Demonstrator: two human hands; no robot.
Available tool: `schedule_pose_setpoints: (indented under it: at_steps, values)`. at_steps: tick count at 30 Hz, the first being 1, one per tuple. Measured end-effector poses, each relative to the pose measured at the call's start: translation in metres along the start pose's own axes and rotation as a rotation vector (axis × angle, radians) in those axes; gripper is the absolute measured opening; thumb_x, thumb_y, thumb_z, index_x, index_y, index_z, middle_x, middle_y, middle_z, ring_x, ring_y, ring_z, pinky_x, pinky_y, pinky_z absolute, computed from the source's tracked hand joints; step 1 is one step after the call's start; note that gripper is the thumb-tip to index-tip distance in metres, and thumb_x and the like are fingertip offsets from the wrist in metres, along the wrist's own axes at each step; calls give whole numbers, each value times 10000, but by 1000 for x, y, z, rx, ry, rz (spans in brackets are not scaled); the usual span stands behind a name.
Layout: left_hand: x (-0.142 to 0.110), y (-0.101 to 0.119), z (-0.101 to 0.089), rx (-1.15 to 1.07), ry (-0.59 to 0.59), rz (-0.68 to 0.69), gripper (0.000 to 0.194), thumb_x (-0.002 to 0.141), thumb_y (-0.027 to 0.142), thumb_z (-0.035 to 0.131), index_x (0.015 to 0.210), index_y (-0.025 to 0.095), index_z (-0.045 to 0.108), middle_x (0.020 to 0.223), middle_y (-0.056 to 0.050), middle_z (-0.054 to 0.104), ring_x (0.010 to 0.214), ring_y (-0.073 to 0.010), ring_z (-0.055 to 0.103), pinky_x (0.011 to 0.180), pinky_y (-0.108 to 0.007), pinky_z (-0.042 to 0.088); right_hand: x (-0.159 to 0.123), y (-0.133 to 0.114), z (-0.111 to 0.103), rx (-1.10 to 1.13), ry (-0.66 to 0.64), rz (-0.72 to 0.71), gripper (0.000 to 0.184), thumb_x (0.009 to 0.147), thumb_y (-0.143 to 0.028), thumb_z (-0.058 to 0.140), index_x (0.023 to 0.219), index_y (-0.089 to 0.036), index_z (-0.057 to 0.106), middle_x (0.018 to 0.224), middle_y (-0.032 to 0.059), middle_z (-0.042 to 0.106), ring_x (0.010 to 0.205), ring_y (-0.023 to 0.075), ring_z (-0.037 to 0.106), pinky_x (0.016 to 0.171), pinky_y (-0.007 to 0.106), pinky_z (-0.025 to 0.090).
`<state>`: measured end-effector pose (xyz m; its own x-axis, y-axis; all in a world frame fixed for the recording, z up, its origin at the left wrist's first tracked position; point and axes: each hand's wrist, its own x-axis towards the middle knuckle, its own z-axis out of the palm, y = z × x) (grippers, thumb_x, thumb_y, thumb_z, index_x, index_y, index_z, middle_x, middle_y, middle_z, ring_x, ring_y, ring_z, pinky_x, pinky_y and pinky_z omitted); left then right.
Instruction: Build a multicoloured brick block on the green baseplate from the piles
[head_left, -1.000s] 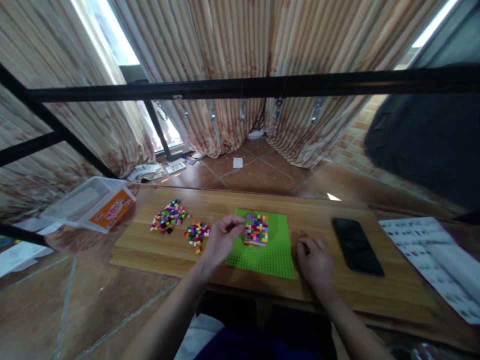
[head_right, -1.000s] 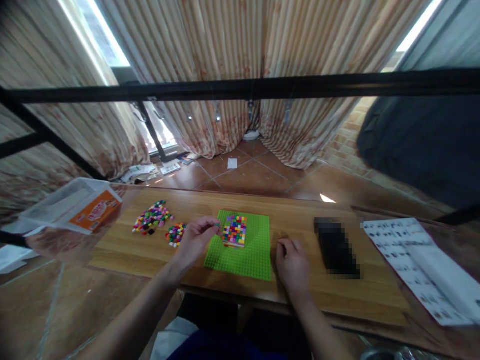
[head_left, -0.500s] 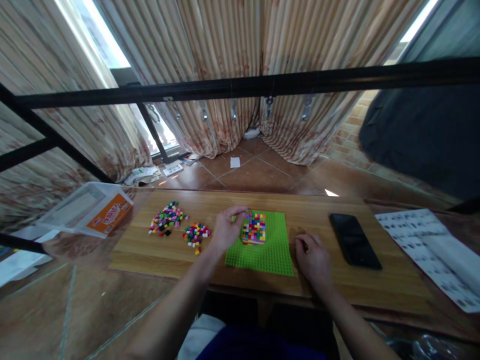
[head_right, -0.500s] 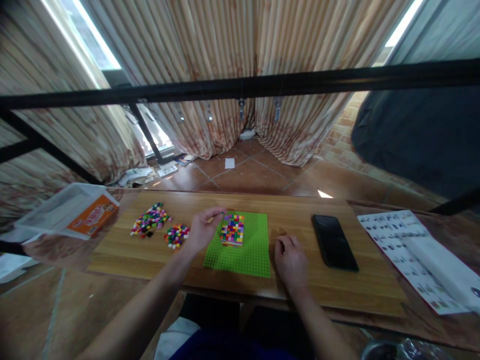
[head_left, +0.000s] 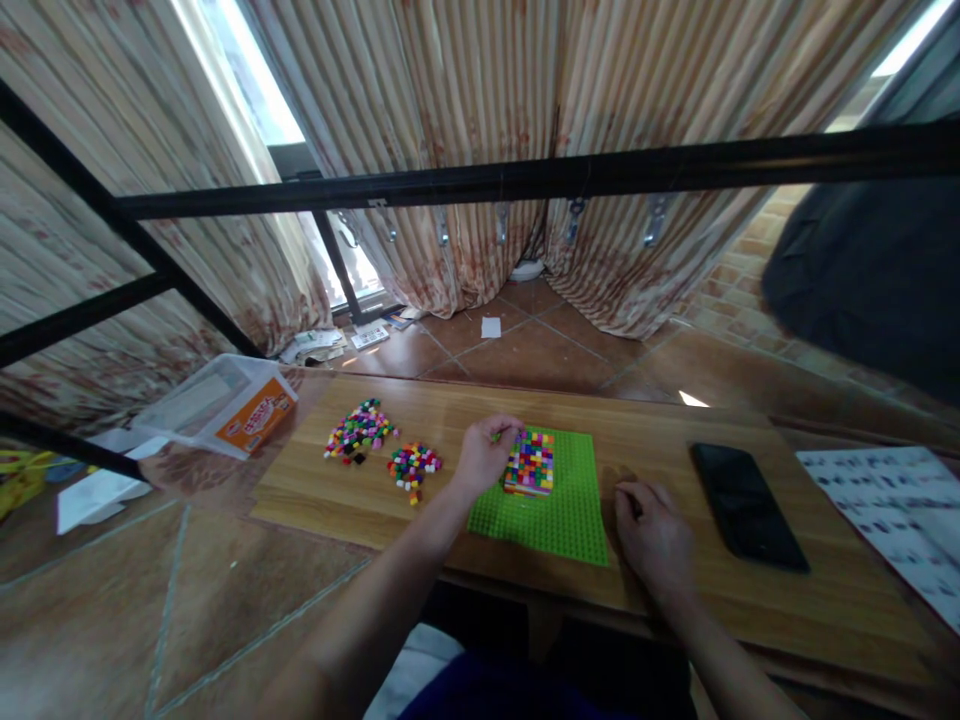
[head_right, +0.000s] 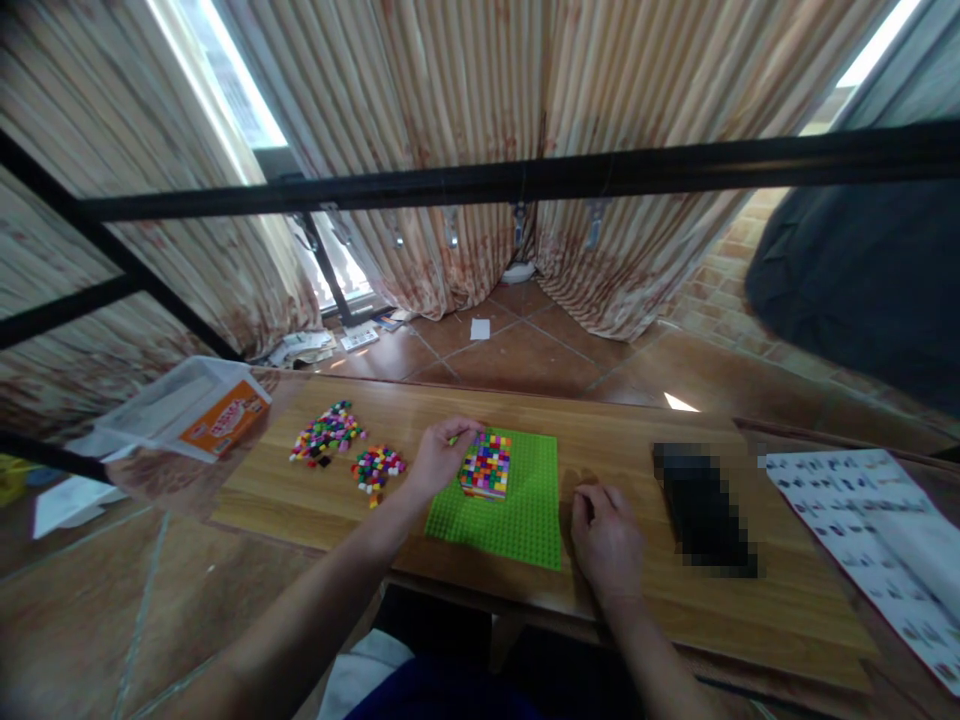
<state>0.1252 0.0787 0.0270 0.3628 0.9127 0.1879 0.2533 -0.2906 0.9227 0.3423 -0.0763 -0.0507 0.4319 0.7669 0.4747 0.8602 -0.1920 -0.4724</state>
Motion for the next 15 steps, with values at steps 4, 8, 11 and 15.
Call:
schedule_pose_setpoints:
  at_steps: [4, 8, 11, 15]
  values:
    - [-4, -3, 0, -28, -9, 4, 172, 906, 148, 577, 876, 172, 745, 901, -28, 771, 864, -160, 702, 859, -271, 545, -1, 0, -1, 1, -5, 2, 306, 957, -382, 457, 909, -190, 690, 954, 83, 678, 835, 184, 605, 777, 316, 461]
    - [-1, -2, -4, 0, -52, 25, 170, 896, 142, 585, 866, 177, 749, 901, -26, 778, 869, -161, 710, 857, -269, 546, -1, 1, -1, 3, -4, -7, 308, 959, -385, 457, 903, -188, 687, 943, 78, 674, 793, 174, 595, 754, 312, 457]
    - [3, -3, -5, 28, -72, 34, 167, 883, 133, 596, 849, 182, 753, 886, -23, 784, 860, -167, 720, 853, -278, 554, -1, 4, 1, -11, -3, -11, 322, 961, -395, 450, 898, -186, 687, 931, 77, 672, 773, 174, 591, 735, 310, 455]
    - [7, -7, -5, 46, -98, 61, 159, 866, 117, 610, 844, 191, 749, 883, -20, 788, 860, -168, 731, 861, -286, 566, -2, 7, 3, -21, 4, -34, 336, 966, -408, 443, 920, -182, 687, 949, 82, 677, 817, 184, 607, 763, 313, 463]
